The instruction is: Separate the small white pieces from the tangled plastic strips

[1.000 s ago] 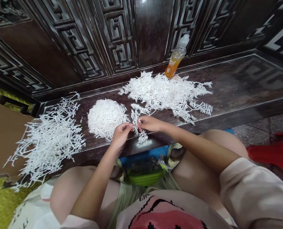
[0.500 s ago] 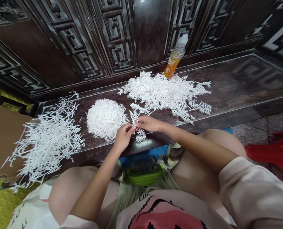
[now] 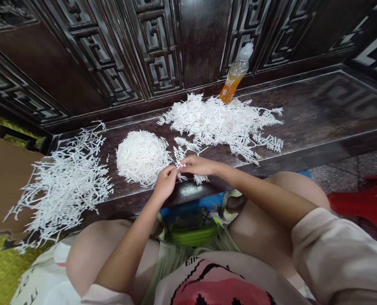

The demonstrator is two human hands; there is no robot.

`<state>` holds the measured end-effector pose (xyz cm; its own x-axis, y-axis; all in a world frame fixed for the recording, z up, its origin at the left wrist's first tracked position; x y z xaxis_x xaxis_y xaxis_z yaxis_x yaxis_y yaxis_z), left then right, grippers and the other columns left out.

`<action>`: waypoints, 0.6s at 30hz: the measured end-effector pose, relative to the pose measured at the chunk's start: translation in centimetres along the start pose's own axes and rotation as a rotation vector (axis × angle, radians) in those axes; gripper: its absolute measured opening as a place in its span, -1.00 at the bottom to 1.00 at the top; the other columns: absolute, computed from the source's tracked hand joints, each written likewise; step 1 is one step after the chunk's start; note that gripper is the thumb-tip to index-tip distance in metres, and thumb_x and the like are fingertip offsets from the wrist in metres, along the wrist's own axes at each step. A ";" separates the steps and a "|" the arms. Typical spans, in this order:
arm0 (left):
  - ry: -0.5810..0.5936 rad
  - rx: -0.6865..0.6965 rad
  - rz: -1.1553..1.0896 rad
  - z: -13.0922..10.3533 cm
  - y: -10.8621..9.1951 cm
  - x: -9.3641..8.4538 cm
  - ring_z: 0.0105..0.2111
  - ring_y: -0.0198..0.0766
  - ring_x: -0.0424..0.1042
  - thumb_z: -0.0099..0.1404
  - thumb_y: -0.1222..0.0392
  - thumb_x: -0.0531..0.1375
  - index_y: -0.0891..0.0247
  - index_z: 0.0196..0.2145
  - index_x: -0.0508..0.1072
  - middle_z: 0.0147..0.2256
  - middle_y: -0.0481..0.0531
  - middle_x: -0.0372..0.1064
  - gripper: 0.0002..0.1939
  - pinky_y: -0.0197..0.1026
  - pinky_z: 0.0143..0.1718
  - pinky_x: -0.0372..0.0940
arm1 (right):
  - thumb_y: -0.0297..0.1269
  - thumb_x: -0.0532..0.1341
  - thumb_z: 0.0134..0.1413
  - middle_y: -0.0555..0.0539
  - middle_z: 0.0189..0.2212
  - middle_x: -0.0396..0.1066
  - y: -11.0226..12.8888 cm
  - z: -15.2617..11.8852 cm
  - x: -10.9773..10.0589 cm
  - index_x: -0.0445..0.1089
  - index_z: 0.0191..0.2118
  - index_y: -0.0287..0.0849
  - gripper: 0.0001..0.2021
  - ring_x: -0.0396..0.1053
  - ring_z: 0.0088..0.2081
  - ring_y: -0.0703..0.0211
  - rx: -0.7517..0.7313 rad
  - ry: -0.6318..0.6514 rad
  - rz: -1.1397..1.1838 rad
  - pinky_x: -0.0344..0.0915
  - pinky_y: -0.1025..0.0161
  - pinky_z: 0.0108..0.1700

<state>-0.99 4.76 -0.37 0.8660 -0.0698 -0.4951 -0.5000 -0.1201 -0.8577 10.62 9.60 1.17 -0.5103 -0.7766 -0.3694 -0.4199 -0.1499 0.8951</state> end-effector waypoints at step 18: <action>0.080 0.018 -0.029 0.6 0.8 1.0 -0.52 -0.37 0.15 0.08 0.19 -0.04 0.27 -0.54 0.29 -0.58 -0.11 0.18 -0.82 -0.33 -0.47 0.02 | -0.26 0.00 -0.01 -0.03 -0.52 0.31 -0.7 -0.3 0.0 0.34 -0.46 -0.27 -0.76 0.18 -0.47 0.31 0.009 -0.034 -0.245 0.01 0.38 -0.43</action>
<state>-0.53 5.23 -1.60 0.8770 -0.1457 -0.4579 -0.4739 -0.1055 -0.8742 11.13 9.51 0.62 -0.4173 -0.6971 -0.5830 -0.5403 -0.3256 0.7760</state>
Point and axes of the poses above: each hand's wrist, its own z-axis towards the middle knuckle, its own x-axis out of the palm, y = z × x, the point moved 4 cm from there along z, towards the middle knuckle
